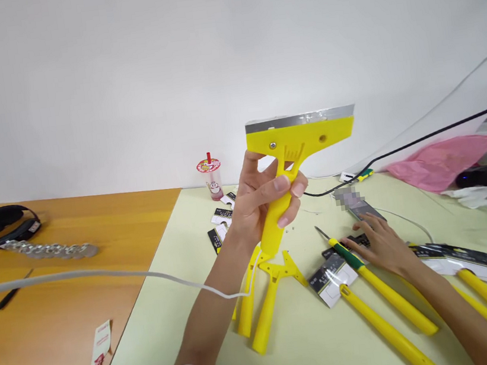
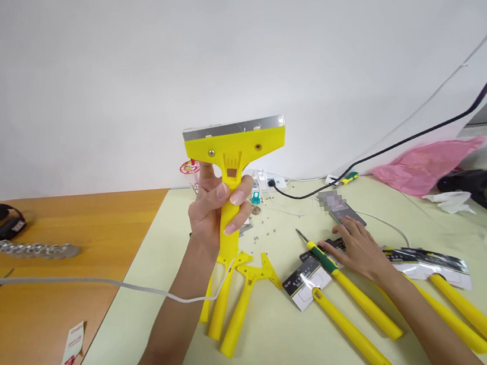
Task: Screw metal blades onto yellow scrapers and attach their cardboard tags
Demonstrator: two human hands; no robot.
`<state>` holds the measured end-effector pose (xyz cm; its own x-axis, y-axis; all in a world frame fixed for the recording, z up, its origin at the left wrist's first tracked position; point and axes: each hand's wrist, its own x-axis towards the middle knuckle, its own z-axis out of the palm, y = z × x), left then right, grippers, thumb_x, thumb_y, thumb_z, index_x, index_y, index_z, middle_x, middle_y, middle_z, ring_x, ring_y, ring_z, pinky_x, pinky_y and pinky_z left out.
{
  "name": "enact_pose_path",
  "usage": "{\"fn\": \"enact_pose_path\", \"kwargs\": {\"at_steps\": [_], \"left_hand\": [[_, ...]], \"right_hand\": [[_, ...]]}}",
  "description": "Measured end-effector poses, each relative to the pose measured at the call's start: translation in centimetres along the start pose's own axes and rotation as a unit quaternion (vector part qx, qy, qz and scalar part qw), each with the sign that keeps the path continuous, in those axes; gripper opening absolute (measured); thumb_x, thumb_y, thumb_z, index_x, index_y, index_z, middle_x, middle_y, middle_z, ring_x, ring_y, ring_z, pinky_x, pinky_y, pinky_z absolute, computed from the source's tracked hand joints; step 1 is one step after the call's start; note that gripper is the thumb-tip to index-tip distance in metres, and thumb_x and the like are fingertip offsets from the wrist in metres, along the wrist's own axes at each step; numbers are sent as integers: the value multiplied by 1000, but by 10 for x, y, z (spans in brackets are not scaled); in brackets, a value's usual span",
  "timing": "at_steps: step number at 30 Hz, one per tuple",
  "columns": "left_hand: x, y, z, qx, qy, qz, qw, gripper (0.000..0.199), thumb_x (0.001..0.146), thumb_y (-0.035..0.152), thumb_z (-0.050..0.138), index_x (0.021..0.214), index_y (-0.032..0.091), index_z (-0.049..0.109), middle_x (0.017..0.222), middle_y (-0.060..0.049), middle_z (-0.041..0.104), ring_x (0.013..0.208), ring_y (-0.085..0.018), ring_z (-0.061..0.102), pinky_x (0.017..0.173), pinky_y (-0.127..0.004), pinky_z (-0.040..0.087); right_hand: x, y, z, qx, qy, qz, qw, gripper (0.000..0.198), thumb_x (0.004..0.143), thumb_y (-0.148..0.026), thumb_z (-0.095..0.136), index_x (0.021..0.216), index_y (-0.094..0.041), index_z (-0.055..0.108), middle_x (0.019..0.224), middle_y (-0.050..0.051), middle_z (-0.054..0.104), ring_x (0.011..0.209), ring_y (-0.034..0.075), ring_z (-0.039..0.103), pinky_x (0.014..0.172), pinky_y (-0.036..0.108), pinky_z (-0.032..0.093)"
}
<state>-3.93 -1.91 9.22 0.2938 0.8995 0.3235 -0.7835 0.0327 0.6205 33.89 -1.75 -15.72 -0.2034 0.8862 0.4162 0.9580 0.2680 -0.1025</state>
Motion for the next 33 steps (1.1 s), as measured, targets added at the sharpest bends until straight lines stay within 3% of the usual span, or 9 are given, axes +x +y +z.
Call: {"fn": "enact_pose_path", "kwargs": {"at_steps": [13, 18, 20, 24, 27, 30, 33], "left_hand": [[-3, -1, 3, 40, -18, -4, 999, 66, 72, 33, 99, 130, 41, 69, 128, -8, 66, 83, -19, 61, 39, -20, 42], [-7, 1, 8, 5, -20, -8, 1000, 62, 74, 31, 97, 129, 39, 69, 133, -9, 66, 81, -17, 61, 39, -19, 41], [-8, 3, 9, -11, -40, -1, 999, 61, 74, 29, 96, 129, 38, 69, 133, -8, 66, 80, -16, 61, 39, -19, 41], [-5, 7, 8, -21, -80, 9, 997, 57, 73, 24, 97, 122, 36, 69, 121, -6, 67, 75, -14, 60, 37, -17, 39], [-1, 11, -4, -18, -66, 15, 998, 52, 73, 22, 97, 115, 34, 68, 114, -4, 65, 73, -12, 60, 36, -15, 38], [-4, 15, -30, -3, -15, 7, 1000, 50, 73, 19, 96, 110, 31, 65, 106, -2, 63, 74, -12, 62, 37, -14, 37], [-17, 19, -68, 13, 60, -18, 998, 51, 74, 16, 95, 110, 29, 62, 104, -1, 63, 78, -12, 66, 39, -13, 36]], "right_hand": [[-1, -2, -3, 5, 5, 18, 1000, 75, 98, -88, 41, 118, -20, 67, 144, 27, 61, 140, 47, 56, 111, 65, 51], [18, 12, -11, 13, 16, 13, 1000, 68, 100, -81, 44, 124, -20, 65, 139, 27, 65, 130, 48, 64, 107, 63, 53], [34, 21, -15, 10, 16, 44, 999, 68, 100, -80, 46, 127, -21, 65, 134, 30, 67, 122, 52, 67, 99, 62, 55], [71, 30, -18, -34, -42, 205, 977, 89, 96, -85, 45, 140, -9, 61, 138, 41, 62, 126, 58, 65, 97, 64, 54], [96, 30, -18, -68, -139, 288, 945, 93, 96, -82, 43, 139, -2, 61, 142, 39, 61, 134, 55, 62, 107, 62, 51], [113, 33, -16, -75, -191, 298, 932, 89, 96, -81, 43, 131, -3, 68, 139, 37, 63, 133, 53, 63, 108, 61, 51], [122, 42, -12, -51, -206, 293, 932, 77, 97, -76, 50, 125, -9, 74, 132, 36, 69, 121, 52, 69, 97, 60, 54]]}}
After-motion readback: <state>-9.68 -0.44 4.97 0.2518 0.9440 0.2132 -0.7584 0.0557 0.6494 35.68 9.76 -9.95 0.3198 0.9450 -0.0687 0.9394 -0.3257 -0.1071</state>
